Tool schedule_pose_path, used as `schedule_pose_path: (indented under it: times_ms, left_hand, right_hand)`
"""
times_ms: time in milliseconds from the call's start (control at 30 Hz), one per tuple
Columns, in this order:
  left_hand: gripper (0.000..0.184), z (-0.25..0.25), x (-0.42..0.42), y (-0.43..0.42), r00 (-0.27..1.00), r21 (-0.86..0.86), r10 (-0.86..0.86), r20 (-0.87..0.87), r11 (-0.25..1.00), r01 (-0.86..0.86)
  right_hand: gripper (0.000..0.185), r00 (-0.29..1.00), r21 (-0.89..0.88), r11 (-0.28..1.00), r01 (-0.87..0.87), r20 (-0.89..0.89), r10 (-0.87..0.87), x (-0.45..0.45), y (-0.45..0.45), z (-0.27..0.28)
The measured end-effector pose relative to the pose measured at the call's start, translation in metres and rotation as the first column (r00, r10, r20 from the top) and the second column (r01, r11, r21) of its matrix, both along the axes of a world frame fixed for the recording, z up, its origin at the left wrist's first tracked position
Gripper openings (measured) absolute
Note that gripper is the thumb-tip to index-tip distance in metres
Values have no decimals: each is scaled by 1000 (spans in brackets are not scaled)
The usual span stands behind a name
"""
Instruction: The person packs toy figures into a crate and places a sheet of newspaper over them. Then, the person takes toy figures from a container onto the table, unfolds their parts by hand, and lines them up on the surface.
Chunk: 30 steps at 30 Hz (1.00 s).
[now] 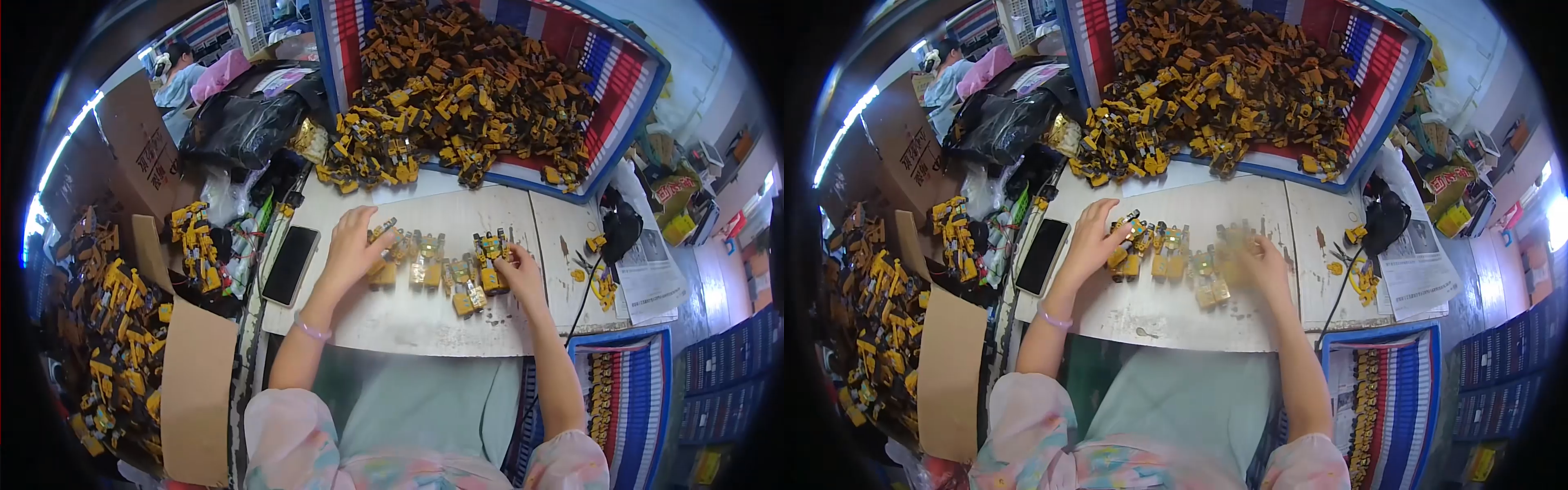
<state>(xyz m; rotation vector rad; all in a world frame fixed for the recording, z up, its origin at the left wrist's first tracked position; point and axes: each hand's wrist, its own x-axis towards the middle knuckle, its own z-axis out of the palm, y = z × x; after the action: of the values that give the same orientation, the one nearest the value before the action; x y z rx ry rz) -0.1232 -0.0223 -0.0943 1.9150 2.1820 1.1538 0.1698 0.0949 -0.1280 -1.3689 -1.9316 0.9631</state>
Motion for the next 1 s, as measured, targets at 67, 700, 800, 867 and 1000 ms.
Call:
schedule_pose_path:
  times_ms: [67,700,800,867,1000]
  left_hand:
    - [56,-11,-17,13,1000,-74,-15,0,997,15]
    - [54,-34,6,-7,367,64,-68,928,998,23]
    - [60,-46,16,-12,177,-41,40,983,999,2]
    - [58,-42,22,-11,171,-81,75,983,996,32]
    - [46,-25,24,-12,252,-141,88,964,970,200]
  right_hand:
    - [49,984,240,971,-21,177,-23,-2,5,-2]
    - [47,765,-552,761,-340,-633,-117,-1,-37,39]
    - [56,848,-551,768,-326,-530,-19,-29,-55,45]
    - [66,972,-277,945,-172,-205,116,-26,-44,-10]
    - [96,963,-424,866,-263,-162,213,-31,-46,16]
